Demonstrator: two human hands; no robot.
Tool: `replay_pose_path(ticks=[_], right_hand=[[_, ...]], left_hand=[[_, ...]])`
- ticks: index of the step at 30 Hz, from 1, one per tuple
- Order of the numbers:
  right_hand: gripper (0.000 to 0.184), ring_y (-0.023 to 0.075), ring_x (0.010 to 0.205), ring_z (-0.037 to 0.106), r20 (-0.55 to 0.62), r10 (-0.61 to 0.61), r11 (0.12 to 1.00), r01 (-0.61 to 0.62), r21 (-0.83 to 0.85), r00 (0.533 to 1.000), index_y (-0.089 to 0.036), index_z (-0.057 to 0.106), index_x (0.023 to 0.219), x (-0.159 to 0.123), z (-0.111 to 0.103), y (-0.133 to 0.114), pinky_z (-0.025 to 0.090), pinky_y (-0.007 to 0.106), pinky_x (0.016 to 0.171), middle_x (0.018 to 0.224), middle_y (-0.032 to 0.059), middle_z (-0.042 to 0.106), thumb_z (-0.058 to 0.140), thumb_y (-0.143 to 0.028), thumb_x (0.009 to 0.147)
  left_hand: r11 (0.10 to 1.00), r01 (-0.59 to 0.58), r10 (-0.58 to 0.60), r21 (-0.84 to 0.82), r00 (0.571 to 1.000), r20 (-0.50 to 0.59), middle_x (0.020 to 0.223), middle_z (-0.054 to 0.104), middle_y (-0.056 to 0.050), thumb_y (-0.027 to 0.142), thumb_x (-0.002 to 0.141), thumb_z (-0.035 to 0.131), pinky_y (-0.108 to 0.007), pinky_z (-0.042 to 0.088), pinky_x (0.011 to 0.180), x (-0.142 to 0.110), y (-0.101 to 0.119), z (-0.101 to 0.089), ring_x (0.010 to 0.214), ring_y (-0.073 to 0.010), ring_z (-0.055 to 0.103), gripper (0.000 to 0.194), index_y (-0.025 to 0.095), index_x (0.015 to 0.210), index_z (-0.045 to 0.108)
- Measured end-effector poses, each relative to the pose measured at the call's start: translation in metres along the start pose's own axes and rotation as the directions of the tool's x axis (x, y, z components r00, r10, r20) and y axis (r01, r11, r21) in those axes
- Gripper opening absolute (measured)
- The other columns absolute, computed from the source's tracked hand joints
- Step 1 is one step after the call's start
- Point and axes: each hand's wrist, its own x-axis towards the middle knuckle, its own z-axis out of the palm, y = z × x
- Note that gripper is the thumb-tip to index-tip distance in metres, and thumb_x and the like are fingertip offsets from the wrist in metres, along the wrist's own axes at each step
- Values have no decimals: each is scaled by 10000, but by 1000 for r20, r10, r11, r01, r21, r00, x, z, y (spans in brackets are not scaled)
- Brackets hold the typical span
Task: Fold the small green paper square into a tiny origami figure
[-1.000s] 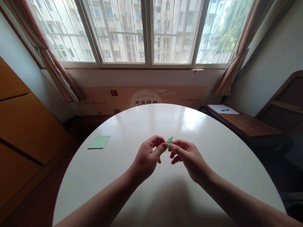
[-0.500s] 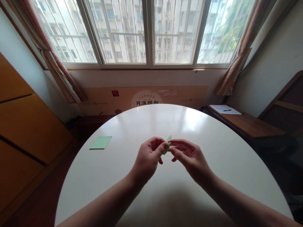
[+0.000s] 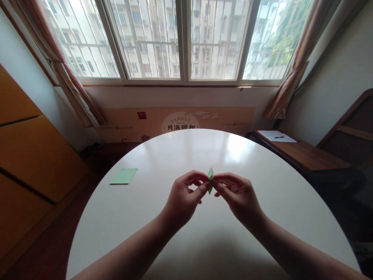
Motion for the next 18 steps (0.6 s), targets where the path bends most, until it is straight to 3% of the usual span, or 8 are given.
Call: replay_pose_path(ticks=[6,13,18], right_hand=[[134,185,693,714,-1,-25,1000,25,-11,1000,-238,793,909,-1,1,-2,582,252,576,801,40,772,804,-266,779],[115,215,754,732,16,-27,1000,27,-6,1000,-213,763,877,0,1,-5,576,264,576,832,55,768,802,-260,780],[101,219,761,734,24,-22,1000,22,-7,999,-211,753,868,0,0,-5,567,267,575,818,50,765,795,-251,785]], left_hand=[[993,-85,90,86,995,-52,917,644,-69,278,825,721,-190,501,470,2,-4,-2,754,-162,604,125,156,838,701],[999,34,-36,-39,999,-31,872,675,-68,327,799,758,-196,509,437,7,-4,-4,733,-169,597,360,140,1092,668],[996,87,-87,-29,996,30,801,716,-94,352,820,731,-189,479,420,7,-3,-5,645,-145,572,293,97,963,762]])
